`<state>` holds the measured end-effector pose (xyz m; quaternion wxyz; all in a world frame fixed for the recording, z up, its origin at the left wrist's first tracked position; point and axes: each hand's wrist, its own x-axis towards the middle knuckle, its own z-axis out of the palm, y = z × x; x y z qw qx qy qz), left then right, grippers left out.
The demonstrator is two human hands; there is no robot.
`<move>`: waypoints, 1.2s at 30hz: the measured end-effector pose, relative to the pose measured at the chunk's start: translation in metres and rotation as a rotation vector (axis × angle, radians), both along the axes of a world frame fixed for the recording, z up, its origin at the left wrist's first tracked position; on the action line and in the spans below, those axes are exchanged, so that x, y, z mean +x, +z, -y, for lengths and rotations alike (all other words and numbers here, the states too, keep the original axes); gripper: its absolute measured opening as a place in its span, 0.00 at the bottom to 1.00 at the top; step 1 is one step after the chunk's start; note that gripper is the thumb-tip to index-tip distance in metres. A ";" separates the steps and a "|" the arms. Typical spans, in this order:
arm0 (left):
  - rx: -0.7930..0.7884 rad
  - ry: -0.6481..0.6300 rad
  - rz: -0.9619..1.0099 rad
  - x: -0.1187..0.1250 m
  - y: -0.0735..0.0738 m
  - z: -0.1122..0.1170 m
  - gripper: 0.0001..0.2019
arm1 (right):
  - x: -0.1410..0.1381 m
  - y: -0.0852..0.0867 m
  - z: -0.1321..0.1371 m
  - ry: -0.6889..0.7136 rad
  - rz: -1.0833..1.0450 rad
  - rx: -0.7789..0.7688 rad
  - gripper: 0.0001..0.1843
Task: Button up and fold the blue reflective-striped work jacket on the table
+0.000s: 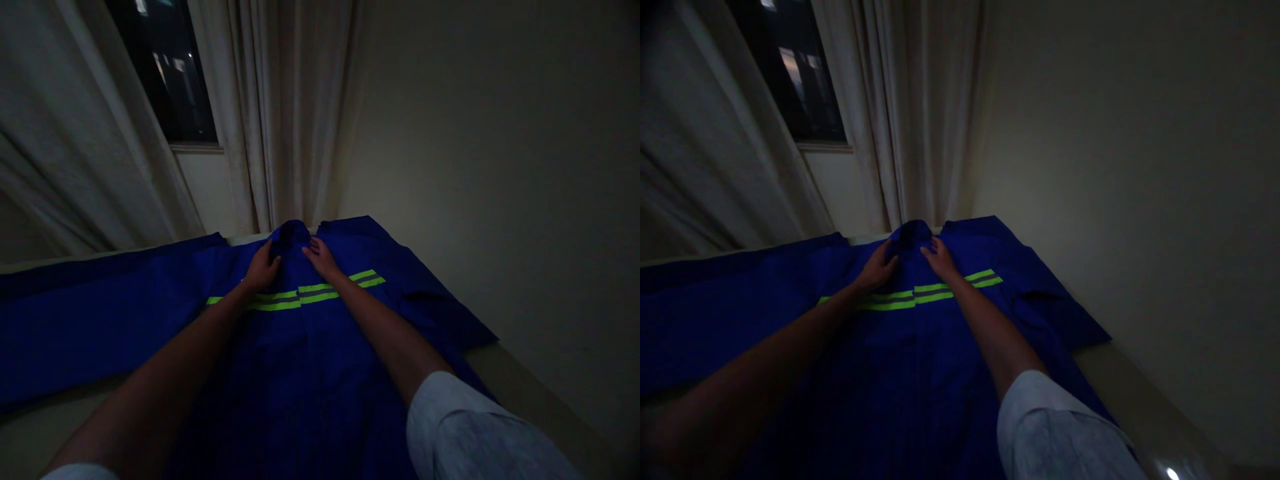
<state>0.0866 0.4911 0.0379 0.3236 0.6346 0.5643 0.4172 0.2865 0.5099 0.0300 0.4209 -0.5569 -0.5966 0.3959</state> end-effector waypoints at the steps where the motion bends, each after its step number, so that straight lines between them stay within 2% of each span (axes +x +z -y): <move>1: 0.032 -0.004 -0.079 0.004 0.001 0.015 0.29 | 0.000 -0.001 0.022 0.040 0.116 0.079 0.21; 3: 0.059 -0.014 -0.242 0.010 0.001 0.055 0.25 | 0.003 0.003 0.080 0.161 0.403 0.192 0.15; 4: 0.052 -0.028 -0.313 0.012 -0.001 0.080 0.23 | 0.006 0.006 0.114 0.225 0.541 0.199 0.16; 6: 0.015 -0.067 -0.436 0.015 -0.010 0.135 0.19 | 0.014 0.011 0.183 0.310 0.779 0.172 0.24; 8: 0.019 -0.097 -0.587 0.016 -0.026 0.186 0.20 | 0.021 0.012 0.239 0.319 0.924 0.129 0.27; 10: 0.107 -0.111 -0.775 0.014 -0.040 0.219 0.26 | 0.027 0.009 0.269 0.268 0.946 0.095 0.23; 12: 0.211 -0.107 -0.890 0.012 -0.043 0.234 0.27 | 0.033 0.005 0.275 0.192 0.845 0.073 0.23; 16: 0.225 -0.186 -0.888 0.017 -0.026 0.241 0.22 | 0.045 -0.007 0.260 0.078 0.511 0.002 0.25; 19: 0.193 -0.254 -0.864 0.030 -0.017 0.253 0.19 | 0.049 -0.021 0.260 0.054 0.422 0.143 0.17; 21: 0.172 -0.251 -0.853 0.041 -0.019 0.260 0.16 | 0.048 -0.029 0.265 0.066 0.442 0.268 0.10; 23: 0.119 -0.223 -0.844 0.051 -0.024 0.258 0.16 | 0.046 -0.033 0.270 0.084 0.482 0.300 0.04; 25: 0.044 -0.170 -0.827 0.059 -0.026 0.245 0.15 | 0.044 -0.029 0.272 0.087 0.555 0.261 0.08; 28: -0.051 -0.088 -0.755 0.065 -0.023 0.216 0.12 | 0.035 -0.014 0.267 0.065 0.766 0.160 0.04; 30: -0.083 -0.039 -0.687 0.067 -0.021 0.201 0.13 | 0.025 -0.005 0.258 0.039 0.903 0.110 0.06; 33: -0.072 0.046 -0.593 0.067 -0.024 0.194 0.19 | 0.009 -0.001 0.240 -0.001 0.969 0.161 0.11; 36: -0.049 0.112 -0.541 0.064 -0.033 0.192 0.18 | 0.000 -0.008 0.223 -0.006 0.934 0.221 0.10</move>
